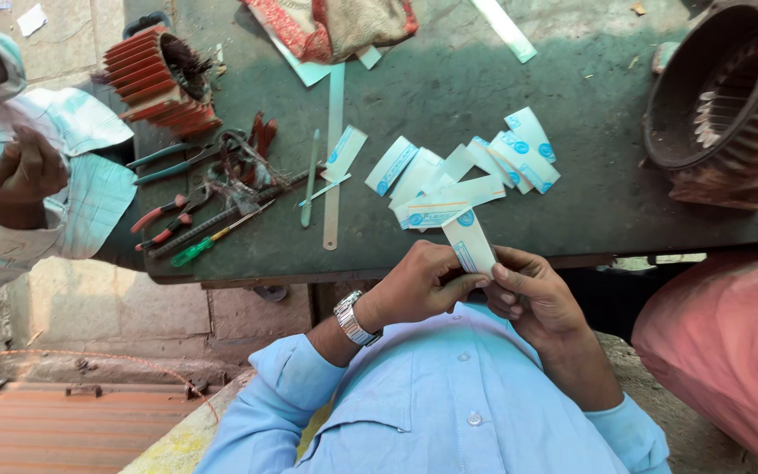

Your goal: The person wraps small rectangular paper pieces around a metal strip using both hands. They repeatedly pick up paper, fold it around the strip, and place the wrapped item on the table. A coworker works on a motor stator nearby.

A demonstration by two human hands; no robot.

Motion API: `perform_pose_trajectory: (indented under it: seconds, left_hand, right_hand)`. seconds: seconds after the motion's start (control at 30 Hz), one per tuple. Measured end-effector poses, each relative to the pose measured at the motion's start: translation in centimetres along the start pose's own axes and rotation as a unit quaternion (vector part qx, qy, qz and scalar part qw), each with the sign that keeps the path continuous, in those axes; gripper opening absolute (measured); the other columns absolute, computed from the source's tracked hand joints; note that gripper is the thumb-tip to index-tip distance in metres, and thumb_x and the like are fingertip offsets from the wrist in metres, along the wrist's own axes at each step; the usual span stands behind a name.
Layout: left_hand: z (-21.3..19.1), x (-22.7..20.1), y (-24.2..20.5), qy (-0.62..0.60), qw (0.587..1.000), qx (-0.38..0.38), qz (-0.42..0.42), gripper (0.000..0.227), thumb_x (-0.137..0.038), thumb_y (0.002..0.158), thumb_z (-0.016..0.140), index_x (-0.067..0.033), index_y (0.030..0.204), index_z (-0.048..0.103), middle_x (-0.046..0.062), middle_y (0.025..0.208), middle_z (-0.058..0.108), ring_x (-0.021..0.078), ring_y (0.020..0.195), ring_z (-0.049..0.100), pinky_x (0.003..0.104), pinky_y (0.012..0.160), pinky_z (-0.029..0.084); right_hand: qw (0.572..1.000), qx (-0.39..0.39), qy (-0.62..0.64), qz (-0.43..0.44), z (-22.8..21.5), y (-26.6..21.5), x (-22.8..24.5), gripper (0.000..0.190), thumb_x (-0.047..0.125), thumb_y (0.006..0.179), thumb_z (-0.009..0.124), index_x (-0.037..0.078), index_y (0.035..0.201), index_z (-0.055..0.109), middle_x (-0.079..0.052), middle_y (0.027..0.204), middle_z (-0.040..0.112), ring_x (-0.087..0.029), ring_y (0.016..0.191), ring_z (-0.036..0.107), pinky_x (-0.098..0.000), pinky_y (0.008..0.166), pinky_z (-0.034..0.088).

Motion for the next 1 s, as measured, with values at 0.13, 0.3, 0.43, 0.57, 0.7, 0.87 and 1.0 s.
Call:
perform_pose_trajectory:
  seconds: [0.13,0.3,0.43,0.57,0.7,0.87,1.0]
  left_hand:
    - [0.4,-0.1,0.5,0.089,0.988,-0.016,0.124,0.011,-0.01,0.097,0.076,-0.002,0.102,0.07,0.009,0.079,0.069,0.0161,0.065,0.065,0.029,0.059,0.05]
    - [-1.4,0.3,0.5,0.009,0.996,-0.049,-0.074,0.005,-0.006,0.091,0.074,-0.002,0.093,0.072,0.006,0.066,0.067,0.0102,0.054,0.062,0.028,0.049,0.048]
    - [1.1,-0.1,3.6,0.045,0.998,0.003,0.033,0.007,-0.003,0.088,0.075,-0.0018,0.094,0.072,0.004,0.073,0.07,0.0087,0.057,0.063,0.025,0.052,0.049]
    - [3.1,-0.4,5.5,0.045,0.998,0.011,0.053,0.008,-0.002,0.084,0.075,-0.0008,0.09,0.07,0.005,0.073,0.068,0.0115,0.057,0.06,0.027,0.051,0.047]
    - [2.6,1.0,6.4,0.153,0.988,-0.005,0.021,0.017,-0.009,0.091,0.073,-0.0039,0.106,0.068,0.008,0.088,0.07,0.0203,0.075,0.068,0.032,0.067,0.054]
    - [0.4,4.1,8.9,0.384,0.907,-0.144,0.098,0.05,-0.02,0.09,0.075,-0.0062,0.135,0.057,0.019,0.132,0.059,0.0374,0.121,0.059,0.047,0.101,0.047]
    - [-0.7,7.1,14.0,0.387,0.907,-0.156,0.054,0.062,-0.032,0.088,0.08,-0.0043,0.137,0.055,0.018,0.139,0.054,0.0348,0.126,0.052,0.047,0.099,0.042]
  right_hand:
    - [0.999,-0.001,-0.011,-0.049,-0.6,-2.0,1.9,0.044,0.008,0.094,0.07,-0.007,0.134,0.059,-0.005,0.085,0.064,-0.005,0.06,0.048,-0.0197,0.048,0.037]
    - [0.975,-0.019,-0.095,-0.2,-0.6,-4.7,8.1,0.044,0.008,0.101,0.07,-0.007,0.142,0.063,0.006,0.08,0.056,-0.002,0.063,0.046,-0.0159,0.053,0.037]
    - [0.943,-0.051,-0.279,-0.171,-0.3,-3.1,6.4,0.05,0.005,0.086,0.077,0.001,0.133,0.062,-0.001,0.106,0.071,-0.005,0.087,0.063,-0.0191,0.067,0.052]
    - [0.909,-0.085,-0.333,-0.235,-0.3,-3.0,5.4,0.038,0.007,0.093,0.078,-0.002,0.128,0.067,-0.003,0.1,0.07,-0.008,0.088,0.064,-0.0228,0.076,0.056]
    - [0.762,-0.221,-0.341,-0.505,0.2,-4.6,6.3,0.028,0.013,0.107,0.068,-0.003,0.129,0.059,-0.006,0.115,0.066,-0.01,0.099,0.063,-0.0248,0.085,0.054]
    - [0.512,-0.348,-0.414,-0.667,-1.3,-5.7,8.5,0.027,0.009,0.114,0.066,0.0,0.131,0.047,-0.007,0.112,0.062,-0.012,0.086,0.063,-0.0227,0.075,0.054]
    - [0.649,-0.334,-0.413,-0.545,-2.6,-3.5,8.3,0.029,0.009,0.113,0.07,-0.004,0.13,0.05,-0.01,0.115,0.061,-0.017,0.098,0.065,-0.0291,0.086,0.059]
Point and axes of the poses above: each hand's wrist, its own y-axis towards the middle knuckle, its own z-axis out of the palm, x = y × z, the point moved 2 cm from there along y, towards the middle knuckle
